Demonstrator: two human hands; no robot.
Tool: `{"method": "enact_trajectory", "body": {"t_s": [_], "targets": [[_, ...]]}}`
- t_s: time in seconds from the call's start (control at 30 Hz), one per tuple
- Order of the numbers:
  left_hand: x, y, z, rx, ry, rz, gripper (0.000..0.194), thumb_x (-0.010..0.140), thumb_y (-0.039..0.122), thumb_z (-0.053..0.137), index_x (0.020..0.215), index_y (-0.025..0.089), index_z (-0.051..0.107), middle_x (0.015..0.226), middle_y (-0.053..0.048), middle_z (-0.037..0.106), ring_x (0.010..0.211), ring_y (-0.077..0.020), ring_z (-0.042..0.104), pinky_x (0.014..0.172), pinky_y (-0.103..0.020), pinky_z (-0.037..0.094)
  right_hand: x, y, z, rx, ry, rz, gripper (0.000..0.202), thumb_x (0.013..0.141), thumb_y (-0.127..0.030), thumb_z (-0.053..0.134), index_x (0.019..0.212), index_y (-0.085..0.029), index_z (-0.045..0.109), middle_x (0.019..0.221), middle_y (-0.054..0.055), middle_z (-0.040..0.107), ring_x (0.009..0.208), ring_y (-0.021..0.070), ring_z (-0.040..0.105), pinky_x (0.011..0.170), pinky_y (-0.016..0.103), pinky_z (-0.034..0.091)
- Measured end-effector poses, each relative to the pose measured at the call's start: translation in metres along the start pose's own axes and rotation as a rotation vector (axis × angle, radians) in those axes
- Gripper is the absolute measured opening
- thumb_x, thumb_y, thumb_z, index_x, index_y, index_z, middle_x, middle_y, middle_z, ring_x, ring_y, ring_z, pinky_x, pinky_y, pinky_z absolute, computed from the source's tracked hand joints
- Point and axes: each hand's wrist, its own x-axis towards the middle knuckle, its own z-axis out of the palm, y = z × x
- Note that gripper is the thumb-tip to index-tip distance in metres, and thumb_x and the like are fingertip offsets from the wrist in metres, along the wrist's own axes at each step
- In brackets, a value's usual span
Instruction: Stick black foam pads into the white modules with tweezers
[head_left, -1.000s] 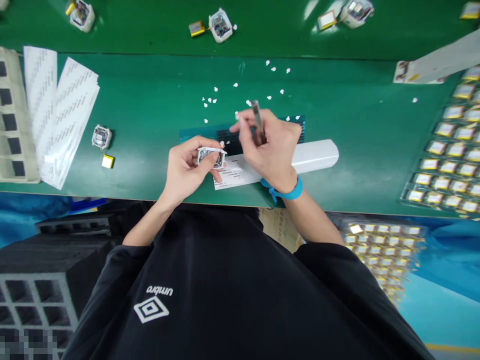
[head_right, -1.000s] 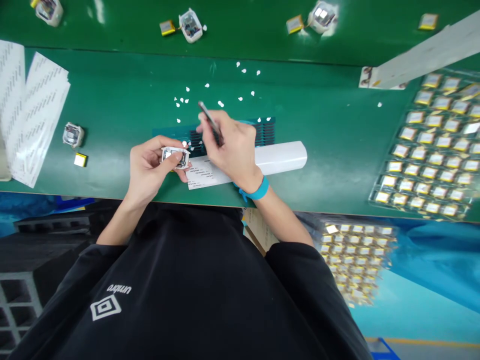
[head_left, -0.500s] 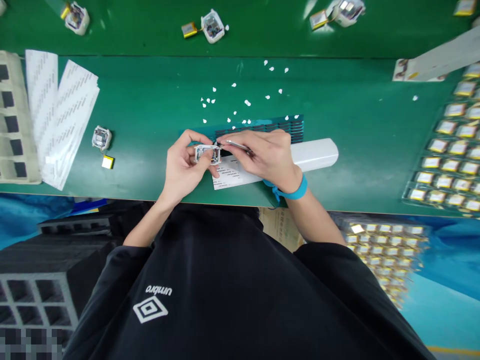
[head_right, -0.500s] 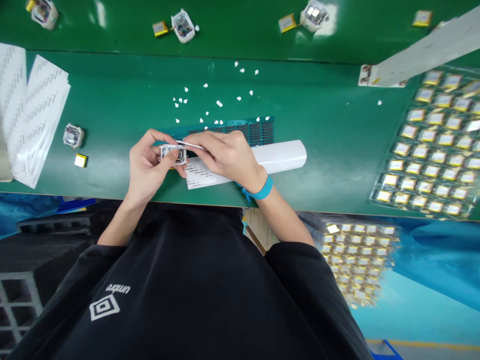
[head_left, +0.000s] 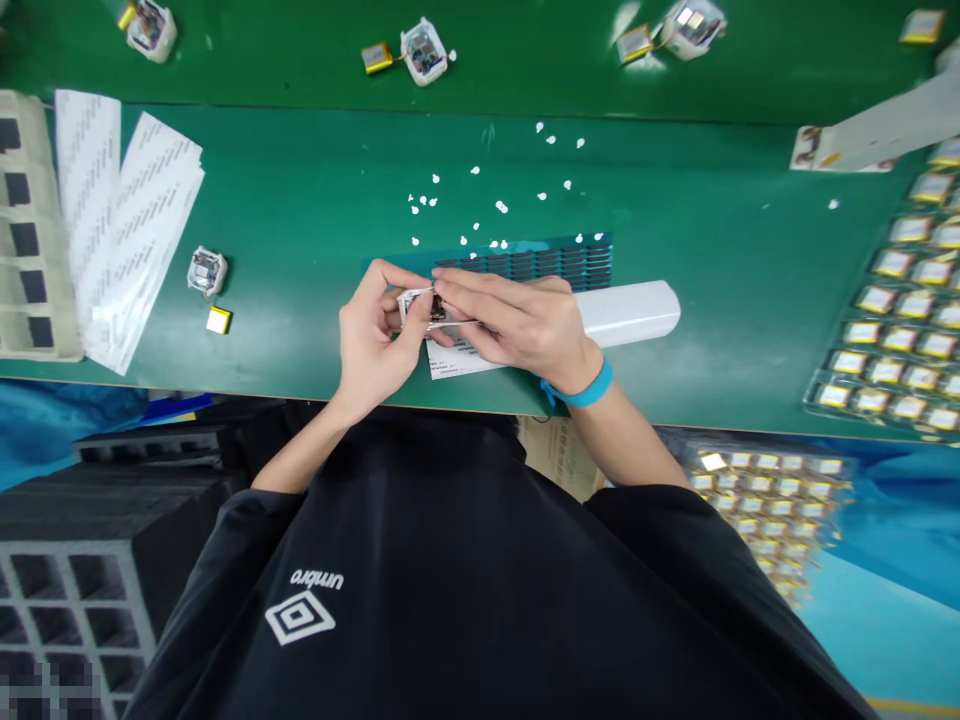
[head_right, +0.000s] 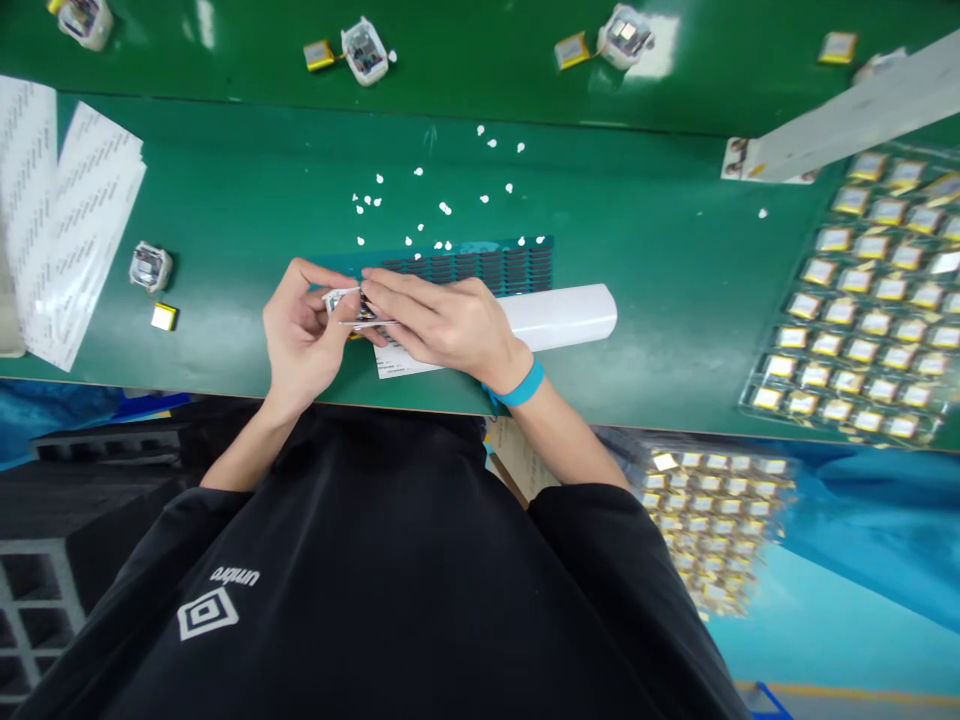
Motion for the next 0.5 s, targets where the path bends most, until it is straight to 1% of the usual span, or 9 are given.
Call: {"method": "enact_trajectory", "body": {"t_s": [0.07, 0.13, 0.23, 0.33, 0.4, 0.43, 0.5], "targets": [[0.0, 0.0, 0.0, 0.012, 0.018, 0.03, 0.036, 0.101, 0.056, 0.072, 0.101, 0.024, 0.057, 0.079, 0.005, 0.075, 0.056, -0.0115, 0.075, 0.051, -0.021, 0.057, 0.002, -0.004, 0.001, 0.035, 0.011, 0.052, 0.031, 0.107, -0.028, 0.06, 0.132, -0.024, 0.078, 0.129, 0.004, 0.081, 0.109, 0.0192, 0.082, 0.07, 0.023, 0.066], [0.0, 0.001, 0.001, 0.027, 0.03, 0.046, 0.035, 0.102, 0.055, 0.071, 0.1, 0.024, 0.056, 0.081, 0.004, 0.075, 0.057, -0.0108, 0.074, 0.051, -0.02, 0.057, 0.004, -0.007, 0.003, 0.124, 0.049, 0.105, 0.029, 0.109, -0.029, 0.057, 0.127, -0.024, 0.079, 0.123, 0.004, 0.083, 0.107, 0.0192, 0.082, 0.075, 0.026, 0.067], [-0.002, 0.005, 0.005, 0.029, 0.039, 0.059, 0.035, 0.102, 0.054, 0.072, 0.098, 0.023, 0.057, 0.08, 0.004, 0.075, 0.054, -0.0098, 0.072, 0.048, -0.019, 0.056, 0.008, -0.009, 0.005, 0.269, 0.147, 0.158, 0.027, 0.111, -0.032, 0.055, 0.114, -0.022, 0.08, 0.108, 0.004, 0.085, 0.096, 0.0182, 0.083, 0.079, 0.03, 0.067], [-0.004, 0.009, 0.008, 0.023, 0.042, 0.06, 0.033, 0.102, 0.052, 0.073, 0.097, 0.023, 0.058, 0.08, 0.004, 0.073, 0.052, -0.0091, 0.071, 0.048, -0.019, 0.056, 0.012, -0.009, 0.004, 0.327, 0.183, 0.224, 0.031, 0.112, -0.038, 0.054, 0.104, -0.023, 0.08, 0.096, 0.003, 0.083, 0.084, 0.0166, 0.08, 0.078, 0.032, 0.065], [-0.005, 0.01, 0.01, 0.019, 0.037, 0.066, 0.031, 0.102, 0.049, 0.073, 0.097, 0.023, 0.058, 0.081, 0.004, 0.073, 0.053, -0.0087, 0.071, 0.05, -0.019, 0.058, 0.015, -0.011, 0.002, 0.33, 0.167, 0.278, 0.033, 0.111, -0.043, 0.057, 0.1, -0.023, 0.08, 0.087, 0.002, 0.08, 0.075, 0.0148, 0.075, 0.072, 0.031, 0.062], [-0.005, 0.01, 0.01, 0.014, 0.032, 0.075, 0.03, 0.102, 0.048, 0.073, 0.096, 0.023, 0.058, 0.081, 0.004, 0.072, 0.054, -0.0086, 0.071, 0.051, -0.019, 0.058, 0.016, -0.011, 0.0, 0.335, 0.156, 0.306, 0.033, 0.109, -0.046, 0.06, 0.098, -0.023, 0.08, 0.081, 0.001, 0.077, 0.068, 0.0133, 0.07, 0.066, 0.029, 0.058], [-0.005, 0.009, 0.011, 0.002, 0.025, 0.095, 0.027, 0.103, 0.045, 0.073, 0.097, 0.022, 0.059, 0.083, 0.004, 0.071, 0.055, -0.0083, 0.072, 0.052, -0.018, 0.06, 0.019, -0.013, -0.002, 0.37, 0.127, 0.373, 0.033, 0.105, -0.05, 0.066, 0.095, -0.022, 0.081, 0.072, -0.001, 0.071, 0.056, 0.0099, 0.056, 0.054, 0.026, 0.048]]}}
